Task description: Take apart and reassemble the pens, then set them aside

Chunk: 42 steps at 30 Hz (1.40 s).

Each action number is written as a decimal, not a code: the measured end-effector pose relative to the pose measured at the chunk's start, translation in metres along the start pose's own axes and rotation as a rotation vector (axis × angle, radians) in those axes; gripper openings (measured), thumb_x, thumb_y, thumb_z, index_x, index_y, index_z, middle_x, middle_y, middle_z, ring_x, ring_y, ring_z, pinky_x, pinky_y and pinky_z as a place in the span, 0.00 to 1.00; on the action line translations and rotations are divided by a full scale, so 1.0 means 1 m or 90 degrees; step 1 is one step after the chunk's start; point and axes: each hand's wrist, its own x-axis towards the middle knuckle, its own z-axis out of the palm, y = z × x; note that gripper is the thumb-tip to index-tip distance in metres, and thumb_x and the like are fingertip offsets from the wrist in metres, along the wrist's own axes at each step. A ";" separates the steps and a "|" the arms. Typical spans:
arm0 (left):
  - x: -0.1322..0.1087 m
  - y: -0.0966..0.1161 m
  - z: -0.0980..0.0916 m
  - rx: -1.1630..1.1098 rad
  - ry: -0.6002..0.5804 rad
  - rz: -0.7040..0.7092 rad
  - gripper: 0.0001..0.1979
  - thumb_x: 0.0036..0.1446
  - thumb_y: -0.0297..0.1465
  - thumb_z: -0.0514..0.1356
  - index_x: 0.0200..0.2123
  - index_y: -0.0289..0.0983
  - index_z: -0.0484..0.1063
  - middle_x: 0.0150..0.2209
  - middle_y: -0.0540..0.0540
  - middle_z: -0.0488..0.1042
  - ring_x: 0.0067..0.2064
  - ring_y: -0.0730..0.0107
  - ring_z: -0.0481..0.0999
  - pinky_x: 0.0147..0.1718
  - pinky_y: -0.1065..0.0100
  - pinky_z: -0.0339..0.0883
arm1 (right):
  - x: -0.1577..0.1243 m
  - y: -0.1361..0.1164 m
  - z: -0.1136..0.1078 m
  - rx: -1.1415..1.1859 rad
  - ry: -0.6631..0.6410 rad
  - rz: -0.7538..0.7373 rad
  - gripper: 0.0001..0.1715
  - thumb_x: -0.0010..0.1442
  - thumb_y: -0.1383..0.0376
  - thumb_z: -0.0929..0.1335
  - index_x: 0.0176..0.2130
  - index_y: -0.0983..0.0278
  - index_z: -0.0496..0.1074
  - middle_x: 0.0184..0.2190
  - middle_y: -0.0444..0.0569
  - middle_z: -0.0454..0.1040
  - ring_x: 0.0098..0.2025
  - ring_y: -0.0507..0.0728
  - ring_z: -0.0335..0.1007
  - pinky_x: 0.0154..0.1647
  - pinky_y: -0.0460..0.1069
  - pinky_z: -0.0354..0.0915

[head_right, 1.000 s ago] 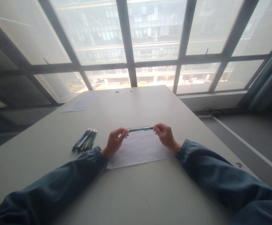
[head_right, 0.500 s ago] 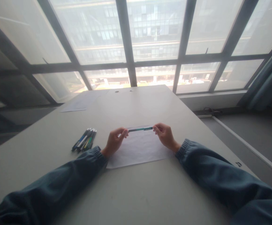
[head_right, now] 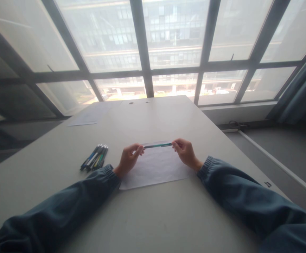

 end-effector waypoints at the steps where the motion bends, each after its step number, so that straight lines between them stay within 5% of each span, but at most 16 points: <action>1: 0.000 0.000 0.000 0.000 0.000 0.001 0.19 0.65 0.42 0.59 0.27 0.35 0.75 0.25 0.48 0.76 0.27 0.72 0.73 0.30 0.70 0.67 | 0.000 -0.001 0.000 -0.001 -0.001 0.000 0.17 0.63 0.54 0.69 0.30 0.64 0.74 0.23 0.44 0.72 0.24 0.51 0.66 0.26 0.47 0.64; 42: 0.000 0.002 0.000 0.010 -0.003 -0.007 0.23 0.66 0.44 0.56 0.25 0.35 0.75 0.23 0.47 0.76 0.26 0.70 0.75 0.30 0.70 0.67 | -0.001 -0.002 0.001 -0.027 -0.018 0.018 0.24 0.64 0.49 0.68 0.27 0.64 0.73 0.20 0.44 0.70 0.22 0.51 0.65 0.24 0.46 0.61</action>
